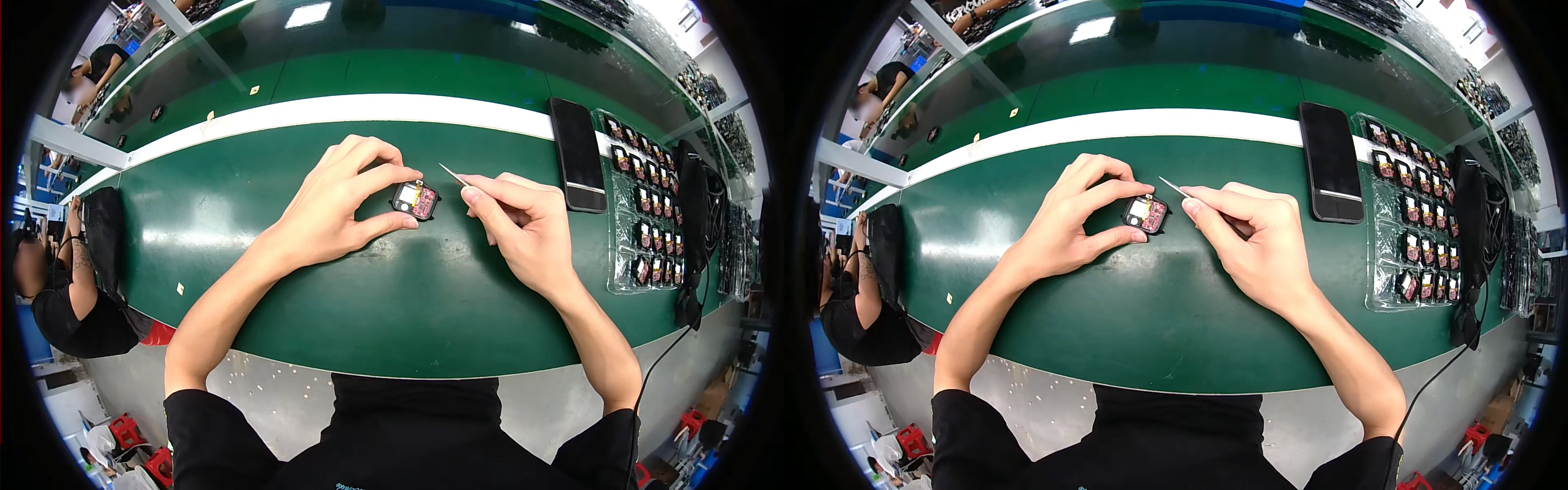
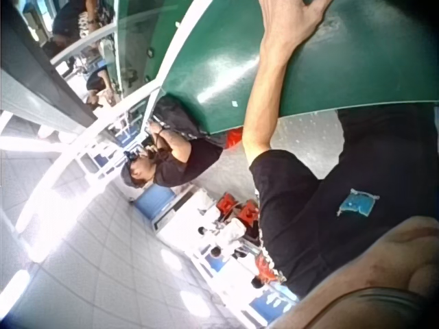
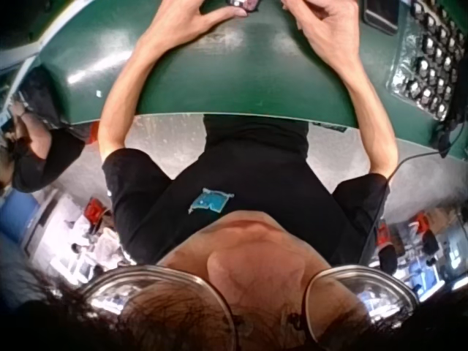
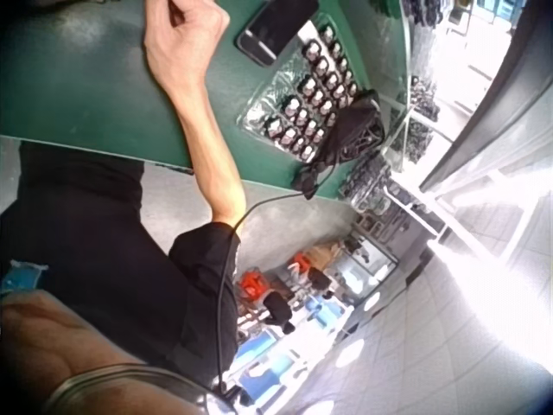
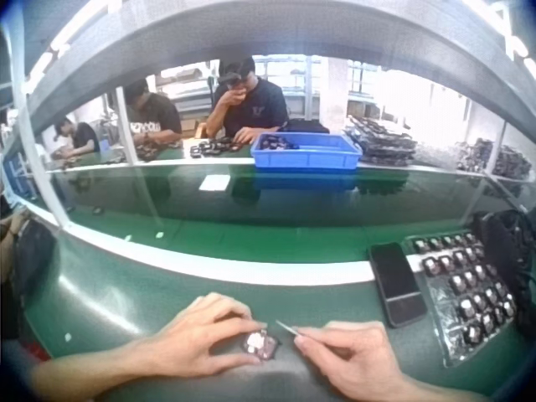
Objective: The person assembles smartwatches on an assembly line by taking watch casings, tucking internal ribbon cables and components into place using tweezers, and placing each assembled unit into a plastic tray.
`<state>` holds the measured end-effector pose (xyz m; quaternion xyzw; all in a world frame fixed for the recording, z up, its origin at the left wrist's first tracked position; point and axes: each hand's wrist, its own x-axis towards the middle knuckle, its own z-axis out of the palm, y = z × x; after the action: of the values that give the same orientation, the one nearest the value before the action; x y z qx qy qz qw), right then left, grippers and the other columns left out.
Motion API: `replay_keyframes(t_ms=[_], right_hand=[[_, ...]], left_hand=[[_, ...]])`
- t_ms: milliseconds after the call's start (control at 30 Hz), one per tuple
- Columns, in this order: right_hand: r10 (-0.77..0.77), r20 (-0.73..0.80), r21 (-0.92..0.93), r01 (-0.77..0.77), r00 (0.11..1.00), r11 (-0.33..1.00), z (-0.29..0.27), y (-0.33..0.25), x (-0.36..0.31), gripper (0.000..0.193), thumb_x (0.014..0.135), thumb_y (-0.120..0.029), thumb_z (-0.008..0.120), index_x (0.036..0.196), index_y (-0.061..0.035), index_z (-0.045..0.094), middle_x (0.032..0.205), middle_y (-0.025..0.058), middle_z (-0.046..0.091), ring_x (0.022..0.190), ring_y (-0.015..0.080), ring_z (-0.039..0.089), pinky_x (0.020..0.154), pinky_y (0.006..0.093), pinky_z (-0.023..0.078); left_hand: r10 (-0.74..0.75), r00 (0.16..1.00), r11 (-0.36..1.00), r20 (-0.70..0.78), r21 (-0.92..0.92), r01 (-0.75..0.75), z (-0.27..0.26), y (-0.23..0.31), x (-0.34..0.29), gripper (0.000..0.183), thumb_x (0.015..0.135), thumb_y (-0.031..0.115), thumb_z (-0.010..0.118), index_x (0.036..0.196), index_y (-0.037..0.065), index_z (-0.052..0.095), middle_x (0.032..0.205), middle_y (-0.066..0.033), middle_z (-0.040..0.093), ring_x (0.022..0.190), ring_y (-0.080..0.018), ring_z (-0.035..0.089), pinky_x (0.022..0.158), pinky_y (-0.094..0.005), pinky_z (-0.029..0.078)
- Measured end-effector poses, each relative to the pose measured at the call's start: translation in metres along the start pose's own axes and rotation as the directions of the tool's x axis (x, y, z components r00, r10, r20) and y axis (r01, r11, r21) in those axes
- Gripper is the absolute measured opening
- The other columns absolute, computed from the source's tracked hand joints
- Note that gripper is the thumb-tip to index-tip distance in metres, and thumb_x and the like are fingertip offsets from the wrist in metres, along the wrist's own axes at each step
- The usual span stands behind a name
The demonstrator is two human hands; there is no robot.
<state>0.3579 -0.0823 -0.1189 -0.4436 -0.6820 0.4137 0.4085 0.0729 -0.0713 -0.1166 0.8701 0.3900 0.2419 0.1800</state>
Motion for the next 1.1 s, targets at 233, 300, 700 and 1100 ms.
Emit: replay_keyframes(t_ms=[233,300,700,1100], right_hand=[[0.029,0.021,0.078,-0.03,0.999,0.997,0.002,-0.002,-0.008,0.013,0.098,-0.001,0.084,0.11,0.0024,0.087,0.072,0.0003,0.066,0.062,0.0016,0.048,0.054,0.0256,0.032],[0.021,0.041,0.025,-0.022,0.999,0.999,0.002,-0.005,-0.008,0.012,0.095,0.0,0.084,0.107,0.0024,0.087,0.069,0.0014,0.066,0.06,0.0025,0.049,0.053,0.0263,0.032],[-0.157,0.094,-0.217,0.174,0.983,0.961,0.012,-0.006,0.0,0.009,0.087,0.001,0.082,0.095,0.0021,0.085,0.067,0.0087,0.068,0.052,0.0145,0.059,0.049,0.0317,0.043],[-0.217,0.017,-0.224,0.215,0.976,0.951,0.012,-0.005,-0.003,0.014,0.086,0.002,0.085,0.099,0.0013,0.086,0.065,0.0071,0.066,0.05,0.0124,0.054,0.047,0.0311,0.039]], left_hand=[[-0.017,1.0,0.985,0.011,-0.17,0.019,-0.001,0.0,-0.004,0.057,0.076,0.025,0.102,0.127,0.011,0.082,0.097,0.0012,0.071,0.087,-0.0168,0.061,0.091,-0.0342,0.04],[-0.006,1.0,0.984,0.027,-0.179,0.011,-0.001,0.0,-0.005,0.056,0.075,0.025,0.103,0.125,0.011,0.083,0.095,0.0014,0.07,0.086,-0.0164,0.059,0.09,-0.0346,0.039],[-0.024,1.0,0.986,0.015,-0.163,0.026,-0.002,-0.002,-0.003,0.056,0.073,0.025,0.103,0.124,0.011,0.085,0.088,0.0004,0.07,0.078,-0.0172,0.056,0.085,-0.0338,0.04],[-0.046,0.999,0.982,-0.012,-0.182,0.044,0.0,0.001,-0.002,0.048,0.073,0.022,0.102,0.116,0.009,0.083,0.087,-0.0003,0.072,0.075,-0.0169,0.052,0.088,-0.0335,0.04]])
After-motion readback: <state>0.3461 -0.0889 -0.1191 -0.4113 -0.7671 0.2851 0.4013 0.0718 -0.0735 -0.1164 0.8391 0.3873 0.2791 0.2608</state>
